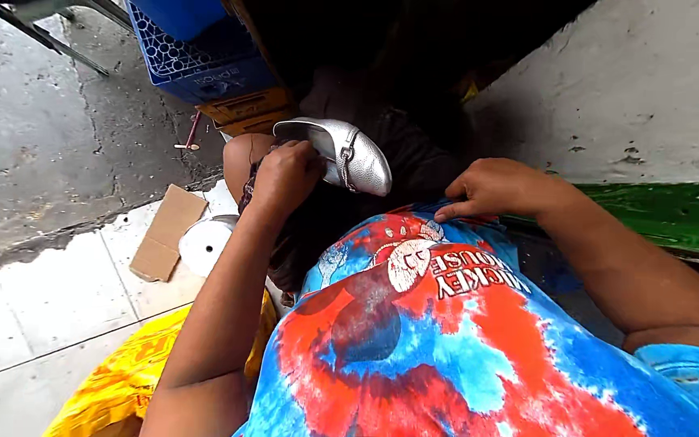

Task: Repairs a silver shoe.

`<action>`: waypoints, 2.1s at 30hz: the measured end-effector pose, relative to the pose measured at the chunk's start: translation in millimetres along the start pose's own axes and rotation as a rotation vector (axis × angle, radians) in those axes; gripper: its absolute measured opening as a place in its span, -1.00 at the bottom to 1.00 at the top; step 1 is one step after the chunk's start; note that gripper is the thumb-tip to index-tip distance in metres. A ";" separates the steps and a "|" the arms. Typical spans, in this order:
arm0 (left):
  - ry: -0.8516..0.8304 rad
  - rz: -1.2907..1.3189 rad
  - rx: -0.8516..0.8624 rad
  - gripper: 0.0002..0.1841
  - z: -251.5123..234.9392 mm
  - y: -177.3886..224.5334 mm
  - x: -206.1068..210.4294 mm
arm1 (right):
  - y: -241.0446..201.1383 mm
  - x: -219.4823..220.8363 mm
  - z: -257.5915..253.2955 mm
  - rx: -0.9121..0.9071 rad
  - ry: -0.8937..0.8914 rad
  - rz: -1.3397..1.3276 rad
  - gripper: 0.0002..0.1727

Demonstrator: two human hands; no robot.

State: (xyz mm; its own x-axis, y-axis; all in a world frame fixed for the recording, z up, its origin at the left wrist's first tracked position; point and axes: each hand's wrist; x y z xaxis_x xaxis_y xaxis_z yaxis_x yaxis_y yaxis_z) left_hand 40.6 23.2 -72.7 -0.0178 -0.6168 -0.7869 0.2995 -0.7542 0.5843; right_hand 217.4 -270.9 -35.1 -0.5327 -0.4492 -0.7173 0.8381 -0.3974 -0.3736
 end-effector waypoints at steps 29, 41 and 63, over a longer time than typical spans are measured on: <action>-0.012 -0.065 -0.233 -0.66 22.3 13.6 -12.7 | -2.5 -35.5 54.0 -1.067 0.885 -0.809 -0.67; 0.212 -0.100 -0.361 -0.60 98.7 -44.5 -33.2 | -27.0 -24.2 -27.0 -0.841 0.216 -0.996 -0.84; 0.009 -0.081 -0.799 -0.70 106.3 -109.7 -38.2 | -131.5 -65.4 -80.5 -0.722 0.126 -1.048 -0.90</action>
State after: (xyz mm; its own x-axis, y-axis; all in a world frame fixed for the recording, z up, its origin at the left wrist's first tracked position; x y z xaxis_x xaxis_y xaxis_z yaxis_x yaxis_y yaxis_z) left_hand -93.0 105.5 -85.7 -0.0624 -0.5625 -0.8244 0.8900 -0.4052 0.2092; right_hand 151.5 -124.9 13.6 -0.9927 -0.0921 0.0776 -0.0803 0.0267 -0.9964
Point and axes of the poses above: each hand's wrist, its own z-axis away from the middle knuckle, its own x-axis out of the palm, y = z × x, and after that the axes turned 9 degrees about z, right-handed
